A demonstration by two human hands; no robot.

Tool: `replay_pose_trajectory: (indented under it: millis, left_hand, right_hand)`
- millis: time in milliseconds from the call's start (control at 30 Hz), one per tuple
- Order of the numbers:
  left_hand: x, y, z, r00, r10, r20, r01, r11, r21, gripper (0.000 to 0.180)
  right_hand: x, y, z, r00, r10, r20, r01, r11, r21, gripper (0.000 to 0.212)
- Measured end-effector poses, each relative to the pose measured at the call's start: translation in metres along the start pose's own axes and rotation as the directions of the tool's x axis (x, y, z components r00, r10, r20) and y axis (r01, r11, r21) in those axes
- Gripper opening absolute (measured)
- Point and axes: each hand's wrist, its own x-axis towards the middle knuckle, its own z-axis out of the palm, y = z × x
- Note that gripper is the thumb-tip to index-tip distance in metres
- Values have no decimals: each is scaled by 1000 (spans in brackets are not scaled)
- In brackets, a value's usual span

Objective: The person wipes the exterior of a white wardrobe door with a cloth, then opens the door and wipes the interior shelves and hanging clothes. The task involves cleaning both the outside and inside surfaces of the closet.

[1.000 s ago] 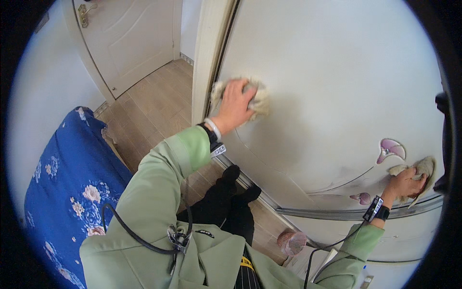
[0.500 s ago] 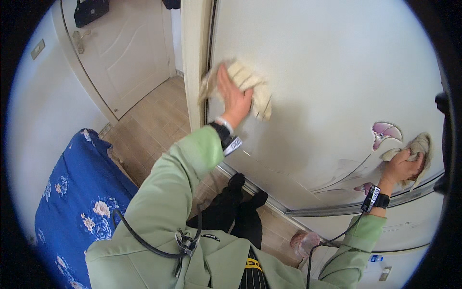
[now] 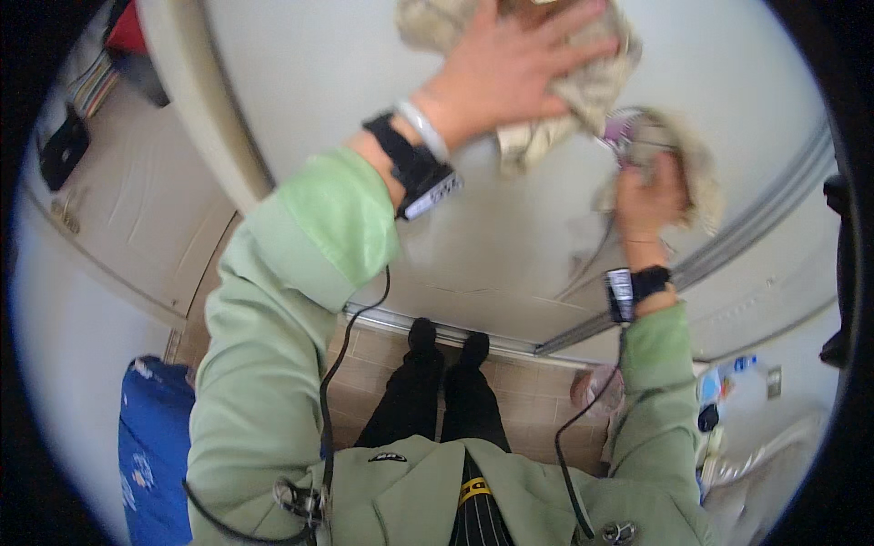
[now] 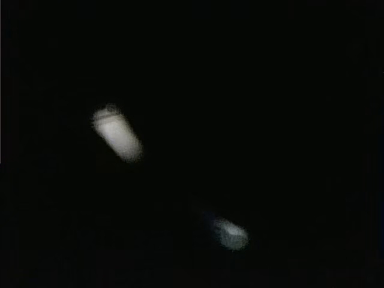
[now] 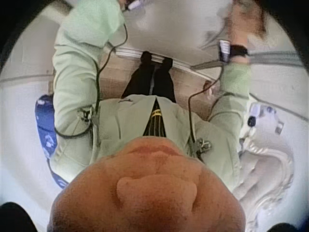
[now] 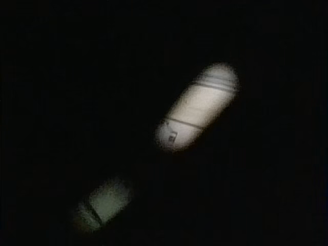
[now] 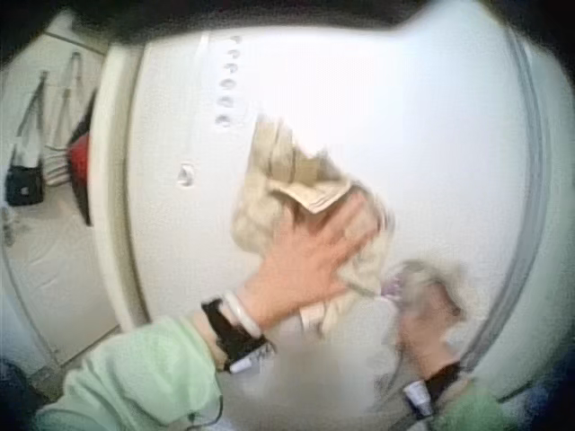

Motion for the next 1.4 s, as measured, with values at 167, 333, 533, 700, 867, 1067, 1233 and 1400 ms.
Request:
replay_pose_trajectory:
  millis: [167,333,533,700,867,1067,1233,1400]
  left_hand:
    - [43,-6,16,996,-79,32,79,997,-2,81]
    - [37,-3,18,998,-35,-43,32,996,-79,70]
    - [40,-12,28,990,57,-129,-66,995,-69,65]
    - [37,-17,33,992,70,-103,-72,997,-16,59]
    - [38,-16,31,996,35,-87,-41,997,-67,58]
    - [39,-15,30,990,74,-123,-71,997,26,53]
    - [38,-16,30,991,91,-100,-83,993,82,50]
    - [39,-18,33,989,84,-119,-72,992,100,47]
  right_hand:
    - [-121,-62,13,809,-368,459,315,930,190,23]
    - [-153,-98,1,478,-689,545,348,718,603,19]
    - [5,-67,-13,973,-171,154,138,969,204,25]
    - [43,0,-33,989,17,-144,-4,996,93,43]
    - [-97,29,-43,783,608,-131,-611,791,21,63]
    - [-124,20,-14,643,725,-248,-697,688,203,64]
    - [-52,46,-31,882,421,-213,-431,902,-3,61]
    - [-97,38,-42,733,663,-153,-656,748,101,66]
